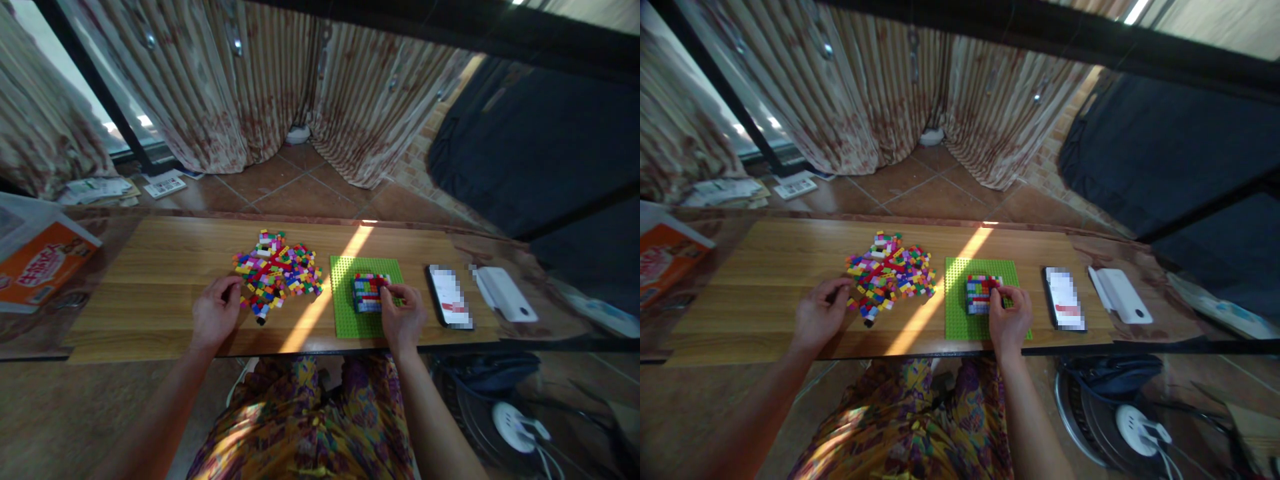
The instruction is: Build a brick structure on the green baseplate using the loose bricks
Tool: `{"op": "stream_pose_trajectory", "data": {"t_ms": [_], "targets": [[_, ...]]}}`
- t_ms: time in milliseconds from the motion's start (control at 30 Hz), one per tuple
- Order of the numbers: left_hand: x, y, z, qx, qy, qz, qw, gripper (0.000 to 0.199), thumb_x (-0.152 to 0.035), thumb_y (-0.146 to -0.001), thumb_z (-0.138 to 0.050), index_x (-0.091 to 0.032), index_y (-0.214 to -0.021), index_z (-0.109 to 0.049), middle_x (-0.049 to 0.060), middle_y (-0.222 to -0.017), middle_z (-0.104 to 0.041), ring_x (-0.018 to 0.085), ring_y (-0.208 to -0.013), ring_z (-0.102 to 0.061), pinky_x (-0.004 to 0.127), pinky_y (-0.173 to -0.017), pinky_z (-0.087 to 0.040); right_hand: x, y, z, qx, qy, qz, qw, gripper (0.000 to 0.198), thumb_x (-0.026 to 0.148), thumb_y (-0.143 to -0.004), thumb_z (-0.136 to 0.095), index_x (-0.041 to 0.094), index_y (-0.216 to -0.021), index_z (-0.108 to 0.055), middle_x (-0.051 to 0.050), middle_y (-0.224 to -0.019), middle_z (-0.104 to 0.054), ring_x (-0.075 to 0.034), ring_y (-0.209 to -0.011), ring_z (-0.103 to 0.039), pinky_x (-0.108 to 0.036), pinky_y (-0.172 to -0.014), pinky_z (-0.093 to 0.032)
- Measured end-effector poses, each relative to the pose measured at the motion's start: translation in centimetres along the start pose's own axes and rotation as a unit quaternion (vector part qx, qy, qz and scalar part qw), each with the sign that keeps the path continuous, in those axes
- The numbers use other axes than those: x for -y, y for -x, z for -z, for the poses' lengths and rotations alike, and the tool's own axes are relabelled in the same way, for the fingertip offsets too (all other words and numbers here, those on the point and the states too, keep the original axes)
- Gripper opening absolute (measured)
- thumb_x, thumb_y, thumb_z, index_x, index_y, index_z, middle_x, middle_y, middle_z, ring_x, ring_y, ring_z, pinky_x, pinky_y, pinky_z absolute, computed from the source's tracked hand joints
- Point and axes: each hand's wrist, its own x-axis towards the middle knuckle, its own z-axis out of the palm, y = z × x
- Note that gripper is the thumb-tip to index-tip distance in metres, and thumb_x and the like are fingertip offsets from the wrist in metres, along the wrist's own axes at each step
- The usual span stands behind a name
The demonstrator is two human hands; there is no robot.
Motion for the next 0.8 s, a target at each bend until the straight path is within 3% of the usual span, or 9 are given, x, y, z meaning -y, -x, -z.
{"op": "stream_pose_trajectory", "data": {"t_ms": [800], "targets": [[0.0,0.0,-0.1,-0.003,-0.001,0.001,1.000,0.028,-0.036,-0.085,-0.046,-0.021,-0.094,-0.068,0.006,-0.098,-0.072,0.021,-0.090,-0.066,0.032,-0.084,-0.050,-0.9,-0.2,0.7,0.046,-0.027,0.016,0.998,0.021,0.037,-0.082,-0.060,0.018,-0.080,-0.068,-0.006,-0.082,-0.065,-0.018,-0.073,-0.060,-0.033,-0.069,-0.050]]}}
